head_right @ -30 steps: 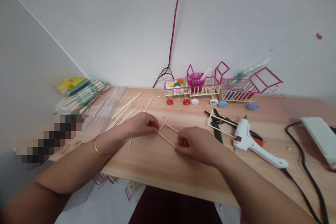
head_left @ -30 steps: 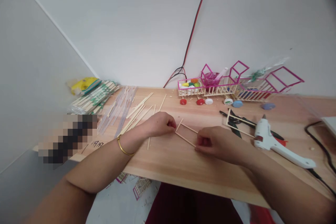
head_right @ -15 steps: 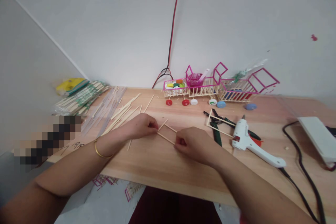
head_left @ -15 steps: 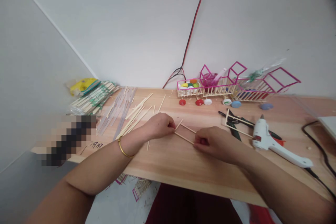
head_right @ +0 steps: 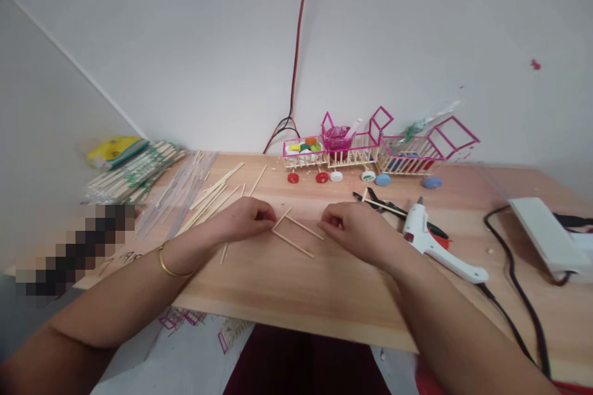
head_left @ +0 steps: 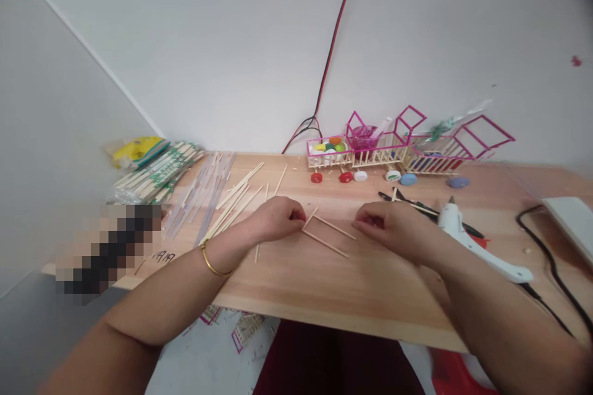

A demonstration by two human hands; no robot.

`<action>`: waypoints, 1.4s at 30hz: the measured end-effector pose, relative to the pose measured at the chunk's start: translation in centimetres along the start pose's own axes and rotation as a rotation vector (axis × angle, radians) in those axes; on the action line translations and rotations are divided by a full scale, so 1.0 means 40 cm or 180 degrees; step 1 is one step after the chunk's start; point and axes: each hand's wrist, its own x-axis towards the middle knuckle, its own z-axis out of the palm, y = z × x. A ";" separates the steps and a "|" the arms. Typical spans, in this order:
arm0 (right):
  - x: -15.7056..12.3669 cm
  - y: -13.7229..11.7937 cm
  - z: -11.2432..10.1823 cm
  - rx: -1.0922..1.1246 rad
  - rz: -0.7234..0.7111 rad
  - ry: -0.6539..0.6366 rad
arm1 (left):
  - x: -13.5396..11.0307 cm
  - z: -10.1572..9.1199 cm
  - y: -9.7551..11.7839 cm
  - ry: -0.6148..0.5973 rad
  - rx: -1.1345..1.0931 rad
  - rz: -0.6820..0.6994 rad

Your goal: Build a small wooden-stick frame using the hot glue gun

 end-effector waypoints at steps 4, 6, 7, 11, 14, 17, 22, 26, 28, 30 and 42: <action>0.000 0.012 -0.004 -0.0136 0.0139 -0.0125 | 0.006 0.007 -0.005 0.0080 -0.0069 0.0053; 0.001 0.013 0.006 -0.0136 0.0135 -0.0259 | 0.007 0.011 -0.005 0.0107 -0.0086 0.0120; 0.002 0.012 0.012 -0.0124 0.0120 -0.0311 | 0.008 0.012 -0.004 0.0111 -0.0085 0.0165; 0.005 0.010 0.029 -0.0135 0.0075 -0.0362 | 0.006 0.013 0.000 0.0172 -0.0061 0.0319; 0.006 0.012 0.033 -0.0190 0.0071 -0.0297 | 0.005 0.013 0.002 0.0130 -0.0015 0.0428; 0.007 0.013 0.035 -0.0181 0.0031 -0.0325 | 0.006 0.014 0.002 0.0078 0.0032 0.0499; 0.010 0.007 0.043 -0.0200 0.0007 -0.0300 | 0.006 0.018 0.001 0.0153 0.0037 0.0467; 0.009 0.004 0.028 -0.0177 -0.0012 -0.0238 | 0.008 0.020 -0.003 0.0197 -0.0051 0.0413; 0.006 0.013 0.003 -0.0130 0.0077 0.0018 | 0.011 0.021 -0.007 0.0325 -0.0190 0.0351; 0.000 0.036 -0.027 -0.0127 0.0302 0.0486 | 0.016 0.022 -0.012 0.0577 -0.0309 0.0310; -0.052 0.172 -0.090 -0.1134 0.1474 -0.0083 | 0.027 0.026 -0.025 0.1199 -0.0400 0.0254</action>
